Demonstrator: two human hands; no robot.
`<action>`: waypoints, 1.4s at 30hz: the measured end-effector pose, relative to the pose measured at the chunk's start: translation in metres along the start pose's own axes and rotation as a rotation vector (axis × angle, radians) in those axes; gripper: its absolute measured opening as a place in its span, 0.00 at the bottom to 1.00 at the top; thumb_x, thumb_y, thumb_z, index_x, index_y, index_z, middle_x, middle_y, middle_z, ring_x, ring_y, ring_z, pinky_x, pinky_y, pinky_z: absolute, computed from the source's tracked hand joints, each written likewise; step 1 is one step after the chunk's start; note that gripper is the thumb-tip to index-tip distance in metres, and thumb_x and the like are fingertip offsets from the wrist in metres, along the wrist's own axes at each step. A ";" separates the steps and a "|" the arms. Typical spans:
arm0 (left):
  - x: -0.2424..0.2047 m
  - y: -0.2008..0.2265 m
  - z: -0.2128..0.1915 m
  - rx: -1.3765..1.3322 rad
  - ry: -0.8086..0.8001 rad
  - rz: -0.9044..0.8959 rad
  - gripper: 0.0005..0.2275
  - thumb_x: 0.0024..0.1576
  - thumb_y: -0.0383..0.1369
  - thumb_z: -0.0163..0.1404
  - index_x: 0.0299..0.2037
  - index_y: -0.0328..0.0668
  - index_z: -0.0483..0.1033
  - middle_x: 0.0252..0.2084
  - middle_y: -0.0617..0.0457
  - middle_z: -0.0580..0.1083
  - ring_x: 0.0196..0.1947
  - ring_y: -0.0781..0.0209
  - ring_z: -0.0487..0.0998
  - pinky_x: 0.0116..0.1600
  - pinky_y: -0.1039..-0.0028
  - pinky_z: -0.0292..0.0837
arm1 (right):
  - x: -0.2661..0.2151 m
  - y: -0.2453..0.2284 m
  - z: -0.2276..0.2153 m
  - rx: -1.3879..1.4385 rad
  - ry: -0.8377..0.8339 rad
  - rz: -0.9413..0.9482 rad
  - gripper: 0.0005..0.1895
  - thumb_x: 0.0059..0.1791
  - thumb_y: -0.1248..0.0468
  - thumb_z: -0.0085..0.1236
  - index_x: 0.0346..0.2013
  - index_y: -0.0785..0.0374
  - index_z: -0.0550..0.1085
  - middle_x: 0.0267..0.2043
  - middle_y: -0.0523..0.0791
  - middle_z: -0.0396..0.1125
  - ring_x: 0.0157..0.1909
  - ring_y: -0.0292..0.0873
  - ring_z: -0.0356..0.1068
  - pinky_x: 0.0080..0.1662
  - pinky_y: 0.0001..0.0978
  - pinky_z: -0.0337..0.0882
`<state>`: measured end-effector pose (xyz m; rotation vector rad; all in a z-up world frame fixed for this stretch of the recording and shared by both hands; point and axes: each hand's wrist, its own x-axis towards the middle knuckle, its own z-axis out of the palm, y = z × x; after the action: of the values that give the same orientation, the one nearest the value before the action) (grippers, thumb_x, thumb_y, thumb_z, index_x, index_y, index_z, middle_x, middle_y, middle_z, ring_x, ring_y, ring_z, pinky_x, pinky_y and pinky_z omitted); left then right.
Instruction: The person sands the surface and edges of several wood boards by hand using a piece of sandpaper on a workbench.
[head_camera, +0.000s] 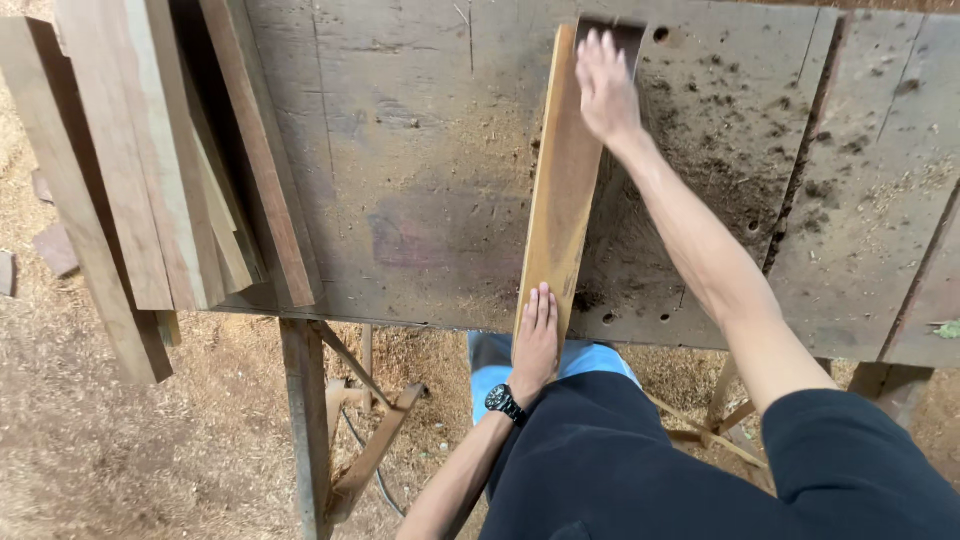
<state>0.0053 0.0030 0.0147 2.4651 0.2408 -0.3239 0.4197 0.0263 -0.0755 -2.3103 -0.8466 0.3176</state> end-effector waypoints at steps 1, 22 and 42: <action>-0.002 0.001 -0.001 0.025 0.008 0.007 0.32 0.52 0.21 0.42 0.70 0.17 0.49 0.76 0.30 0.45 0.76 0.35 0.44 0.75 0.56 0.46 | -0.007 -0.001 0.003 -0.050 -0.016 -0.017 0.22 0.63 0.63 0.35 0.69 0.71 0.63 0.76 0.57 0.49 0.77 0.59 0.44 0.72 0.54 0.40; -0.001 -0.009 0.035 0.116 0.050 0.032 0.31 0.55 0.23 0.42 0.71 0.17 0.50 0.77 0.30 0.43 0.78 0.35 0.43 0.77 0.54 0.43 | 0.051 0.015 0.038 -0.071 0.111 0.061 0.22 0.62 0.60 0.38 0.69 0.64 0.66 0.75 0.53 0.52 0.78 0.58 0.43 0.74 0.59 0.41; 0.001 -0.012 0.030 0.128 0.033 0.056 0.33 0.54 0.23 0.42 0.71 0.15 0.45 0.77 0.28 0.41 0.78 0.34 0.41 0.77 0.54 0.40 | -0.018 -0.044 0.036 -0.116 0.051 0.098 0.23 0.61 0.59 0.38 0.70 0.59 0.64 0.77 0.48 0.48 0.79 0.51 0.42 0.74 0.54 0.38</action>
<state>-0.0019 -0.0065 -0.0157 2.6000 0.1691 -0.2835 0.3689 0.0577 -0.0742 -2.4626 -0.7454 0.2563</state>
